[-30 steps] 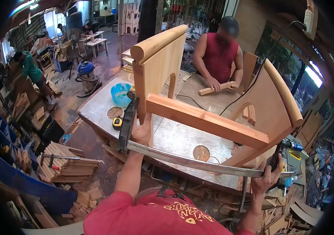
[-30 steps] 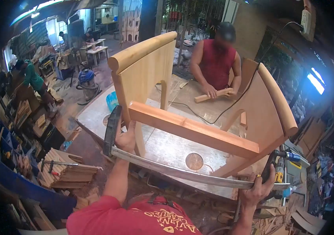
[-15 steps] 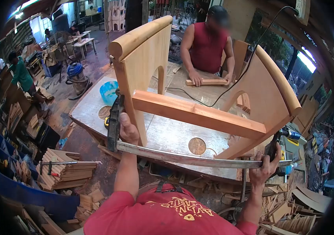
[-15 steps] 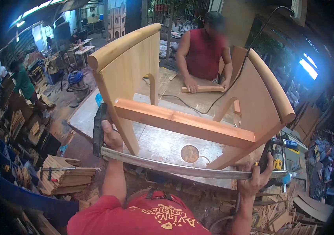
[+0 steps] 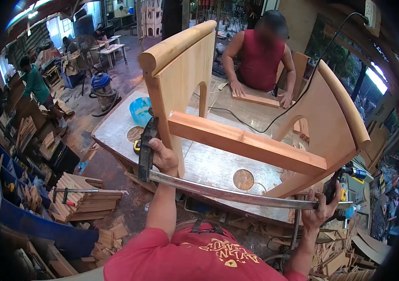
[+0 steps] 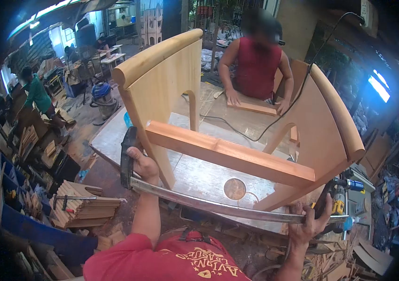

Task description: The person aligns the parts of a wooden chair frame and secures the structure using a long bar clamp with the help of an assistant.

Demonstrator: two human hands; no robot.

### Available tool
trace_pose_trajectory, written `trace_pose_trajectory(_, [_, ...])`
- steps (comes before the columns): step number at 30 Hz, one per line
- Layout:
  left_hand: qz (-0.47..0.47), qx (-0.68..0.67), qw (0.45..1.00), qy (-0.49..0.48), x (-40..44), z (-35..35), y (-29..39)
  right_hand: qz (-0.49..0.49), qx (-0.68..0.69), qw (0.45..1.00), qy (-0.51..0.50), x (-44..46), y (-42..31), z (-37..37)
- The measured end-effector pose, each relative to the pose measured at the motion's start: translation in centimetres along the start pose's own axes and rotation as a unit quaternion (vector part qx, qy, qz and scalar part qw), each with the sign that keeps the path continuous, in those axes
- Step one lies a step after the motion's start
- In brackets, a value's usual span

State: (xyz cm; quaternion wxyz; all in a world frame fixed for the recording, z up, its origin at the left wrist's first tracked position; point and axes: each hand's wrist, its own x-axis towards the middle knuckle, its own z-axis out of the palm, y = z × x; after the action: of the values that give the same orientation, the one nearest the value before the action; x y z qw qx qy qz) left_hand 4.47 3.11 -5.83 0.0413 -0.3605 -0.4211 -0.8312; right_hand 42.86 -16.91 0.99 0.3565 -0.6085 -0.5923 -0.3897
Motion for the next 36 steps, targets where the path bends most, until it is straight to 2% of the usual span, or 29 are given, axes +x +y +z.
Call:
trace_pose_trajectory(4, [-0.084,0.017,0.996,-0.027,-0.8,-0.2,0.2,-0.013,0.02,1.0,-0.002,-0.6,1.5,0.2])
trace_pose_trajectory(9, [-0.057,-0.029,0.997,-0.035,-0.3,0.0,-0.7,-0.008,0.022,1.0,-0.012,-0.8,2.1,0.5])
trace_pose_trajectory(12, [-0.067,-0.011,0.998,-0.016,-0.4,-0.1,0.9,-0.016,0.032,0.999,-0.016,-1.1,2.5,0.6])
trace_pose_trajectory(13, [-0.068,0.018,0.997,-0.025,-0.8,-0.1,0.5,-0.025,0.025,0.999,-0.021,-1.0,2.7,0.8])
trace_pose_trajectory(14, [-0.067,0.103,0.992,-0.037,-1.0,-0.4,-0.6,-0.027,0.004,0.999,-0.024,-0.9,3.1,0.7])
trace_pose_trajectory(16, [-0.06,0.374,0.921,-0.089,-2.0,-0.6,-2.7,-0.013,0.041,0.995,-0.085,-0.8,3.6,-0.3])
trace_pose_trajectory(17, [-0.07,0.458,0.879,-0.112,-2.4,-0.9,-3.3,0.002,0.044,0.993,-0.108,-0.8,3.7,-1.0])
trace_pose_trajectory(18, [-0.095,0.33,0.937,-0.068,-1.7,0.2,0.0,0.013,0.056,0.99,-0.126,-0.5,3.9,-1.3])
trace_pose_trajectory(19, [-0.126,0.203,0.971,-0.012,-0.6,0.9,2.8,0.005,0.048,0.991,-0.129,-0.5,4.4,-1.5])
trace_pose_trajectory(21, [-0.196,-0.004,0.978,0.069,0.4,1.1,2.8,-0.002,0.067,0.988,-0.139,0.1,5.1,-2.0])
trace_pose_trajectory(22, [-0.235,-0.082,0.965,0.085,1.4,0.5,1.1,0.047,0.11,0.98,-0.159,-0.2,5.3,-2.3])
trace_pose_trajectory(23, [-0.25,-0.046,0.967,0.024,1.6,-0.4,0.0,0.011,0.108,0.978,-0.178,-0.8,5.6,-2.0])
trace_pose_trajectory(24, [-0.234,-0.05,0.97,0.028,2.0,-0.3,-0.6,-0.028,0.107,0.974,-0.197,-1.3,5.8,-1.5])
trace_pose_trajectory(25, [-0.15,0.056,0.987,0.001,2.1,-0.4,-1.1,-0.033,0.087,0.976,-0.195,-1.8,5.9,-1.2])
trace_pose_trajectory(27, [-0.02,0.234,0.969,-0.072,1.9,-1.0,-2.6,-0.021,0.051,0.988,-0.142,-1.4,6.0,-1.2])
trace_pose_trajectory(29, [0.099,0.231,0.962,-0.11,1.3,-2.3,-7.4,-0.024,0.042,0.993,-0.105,-1.1,6.1,-0.6])
trace_pose_trajectory(30, [0.026,0.056,0.99,-0.13,2.0,-2.7,-6.9,-0.025,0.034,0.994,-0.1,-1.8,6.3,-0.8])
trace_pose_trajectory(31, [-0.048,-0.122,0.983,-0.126,2.7,-3.0,-6.3,-0.017,0.053,0.993,-0.106,-2.0,6.1,-0.7])
trace_pose_trajectory(32, [-0.262,-0.394,0.873,-0.122,2.0,-2.1,-2.4,-0.013,0.062,0.991,-0.119,-2.7,6.0,-0.6])
trace_pose_trajectory(34, [-0.243,-0.318,0.913,-0.079,1.4,-2.0,-2.2,-0.007,0.068,0.987,-0.142,-4.1,5.7,0.0])
trace_pose_trajectory(36, [-0.199,-0.294,0.932,-0.069,2.2,-0.2,1.0,-0.021,0.051,0.992,-0.114,-3.4,4.8,0.6])
